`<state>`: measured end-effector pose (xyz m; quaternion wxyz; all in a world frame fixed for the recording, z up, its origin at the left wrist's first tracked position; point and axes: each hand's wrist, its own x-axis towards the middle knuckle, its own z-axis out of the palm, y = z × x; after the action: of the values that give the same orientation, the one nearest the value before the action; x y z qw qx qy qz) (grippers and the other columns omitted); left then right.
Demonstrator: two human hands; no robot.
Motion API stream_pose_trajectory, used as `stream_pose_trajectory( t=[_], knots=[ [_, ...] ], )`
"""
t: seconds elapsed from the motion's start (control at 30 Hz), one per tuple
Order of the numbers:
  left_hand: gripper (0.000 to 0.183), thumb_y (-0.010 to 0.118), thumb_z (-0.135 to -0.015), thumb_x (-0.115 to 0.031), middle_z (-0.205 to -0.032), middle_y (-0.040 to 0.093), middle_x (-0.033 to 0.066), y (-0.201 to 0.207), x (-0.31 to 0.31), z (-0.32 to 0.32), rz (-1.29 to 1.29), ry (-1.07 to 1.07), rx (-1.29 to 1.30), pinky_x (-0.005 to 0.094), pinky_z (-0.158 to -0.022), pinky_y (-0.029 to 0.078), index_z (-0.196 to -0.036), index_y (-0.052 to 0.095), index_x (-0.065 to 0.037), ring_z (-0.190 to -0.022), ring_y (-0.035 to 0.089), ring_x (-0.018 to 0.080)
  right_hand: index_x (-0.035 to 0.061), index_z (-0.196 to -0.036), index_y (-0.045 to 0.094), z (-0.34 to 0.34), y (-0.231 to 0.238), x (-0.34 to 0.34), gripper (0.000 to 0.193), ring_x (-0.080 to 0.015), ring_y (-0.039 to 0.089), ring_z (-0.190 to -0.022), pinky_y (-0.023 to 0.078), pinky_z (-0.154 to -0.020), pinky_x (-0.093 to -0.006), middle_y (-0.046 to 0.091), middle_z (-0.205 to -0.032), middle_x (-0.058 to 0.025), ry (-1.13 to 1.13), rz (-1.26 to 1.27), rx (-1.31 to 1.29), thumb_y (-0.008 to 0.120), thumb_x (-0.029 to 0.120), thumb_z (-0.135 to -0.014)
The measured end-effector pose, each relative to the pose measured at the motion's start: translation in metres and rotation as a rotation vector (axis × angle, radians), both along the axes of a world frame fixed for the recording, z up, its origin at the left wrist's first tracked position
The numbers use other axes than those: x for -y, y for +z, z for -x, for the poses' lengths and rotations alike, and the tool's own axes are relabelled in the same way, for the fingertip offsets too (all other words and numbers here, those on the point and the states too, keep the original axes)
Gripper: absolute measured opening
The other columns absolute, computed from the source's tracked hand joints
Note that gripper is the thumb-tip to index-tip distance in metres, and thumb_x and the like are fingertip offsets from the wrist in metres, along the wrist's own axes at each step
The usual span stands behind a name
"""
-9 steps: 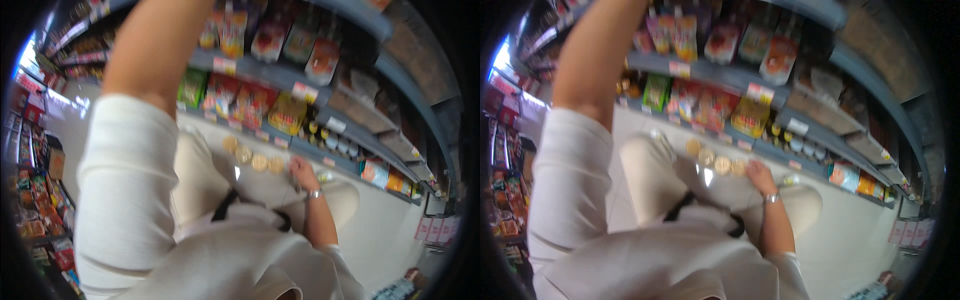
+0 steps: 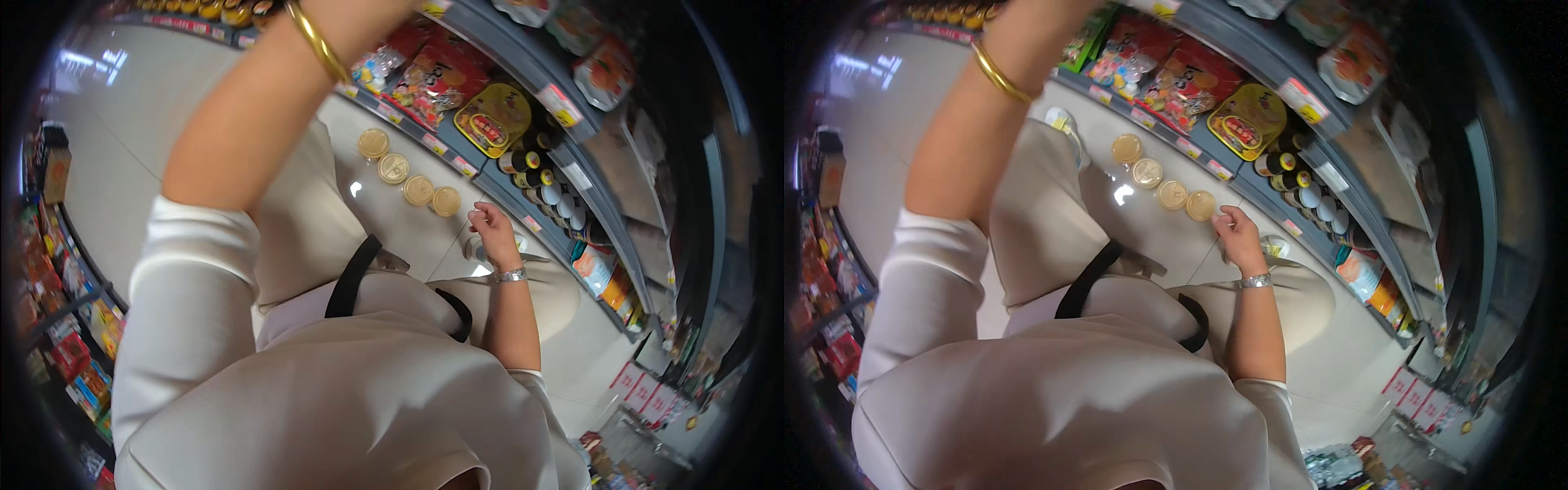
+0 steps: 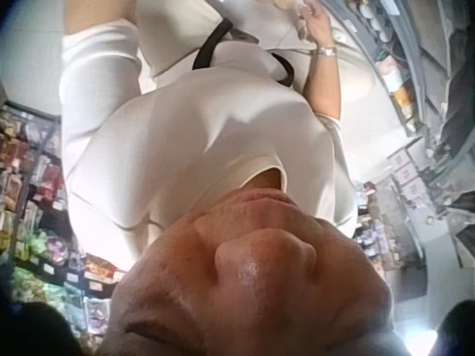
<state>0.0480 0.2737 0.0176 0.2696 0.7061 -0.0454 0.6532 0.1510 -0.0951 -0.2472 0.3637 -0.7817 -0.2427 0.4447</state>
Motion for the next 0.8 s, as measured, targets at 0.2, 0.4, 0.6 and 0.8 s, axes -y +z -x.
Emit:
stream_pose_trajectory(
  t=[0.2, 0.4, 0.6, 0.8],
  knots=[
    [0.038, 0.068, -0.085, -0.006, -0.107, 0.063, 0.0126, -0.147, -0.004, 0.070, 0.849, 0.038, -0.256, 0.0298, -0.081, 0.053, -0.117, 0.053, 0.005, -0.088, 0.061, 0.0146, -0.0038, -0.121, 0.058, 0.011, -0.039, -0.029, 0.037, -0.0123, 0.060, -0.079, 0.050, -0.074, -0.0262, 0.062, -0.091, -0.0014, 0.113, 0.118, -0.016, 0.068, 0.015, -0.091],
    [0.028, 0.070, -0.082, -0.009, -0.093, 0.068, 0.0121, -0.143, -0.044, 0.105, 0.911, 0.083, -0.261, 0.0299, -0.076, 0.052, -0.103, 0.062, 0.007, -0.083, 0.065, 0.0168, -0.0041, -0.122, 0.058, 0.021, -0.090, -0.073, 0.040, -0.0160, 0.064, -0.085, 0.051, -0.079, -0.0279, 0.066, -0.100, -0.0083, 0.403, 0.369, 0.180, 0.069, 0.017, -0.089],
    [0.018, 0.068, -0.083, -0.008, -0.084, 0.068, 0.0125, -0.119, -0.044, 0.141, 1.008, 0.084, -0.083, 0.0311, -0.071, 0.051, -0.091, 0.064, 0.007, -0.077, 0.063, 0.0177, -0.0041, -0.125, 0.057, 0.037, -0.130, -0.127, 0.051, -0.0314, 0.064, -0.104, 0.050, -0.093, -0.0381, 0.066, -0.114, -0.0197, 0.628, 0.342, 0.501, 0.073, 0.022, -0.084],
    [0.021, 0.065, -0.085, -0.007, -0.087, 0.066, 0.0134, -0.108, -0.038, 0.162, 1.167, -0.002, -0.182, 0.0313, -0.074, 0.051, -0.099, 0.059, 0.007, -0.080, 0.064, 0.0198, -0.0010, -0.143, 0.030, 0.067, -0.145, -0.190, 0.089, -0.0400, 0.053, -0.122, 0.046, -0.102, -0.0454, 0.042, -0.140, -0.0239, 0.789, 0.519, 0.659, 0.076, 0.037, -0.078]
  ],
)
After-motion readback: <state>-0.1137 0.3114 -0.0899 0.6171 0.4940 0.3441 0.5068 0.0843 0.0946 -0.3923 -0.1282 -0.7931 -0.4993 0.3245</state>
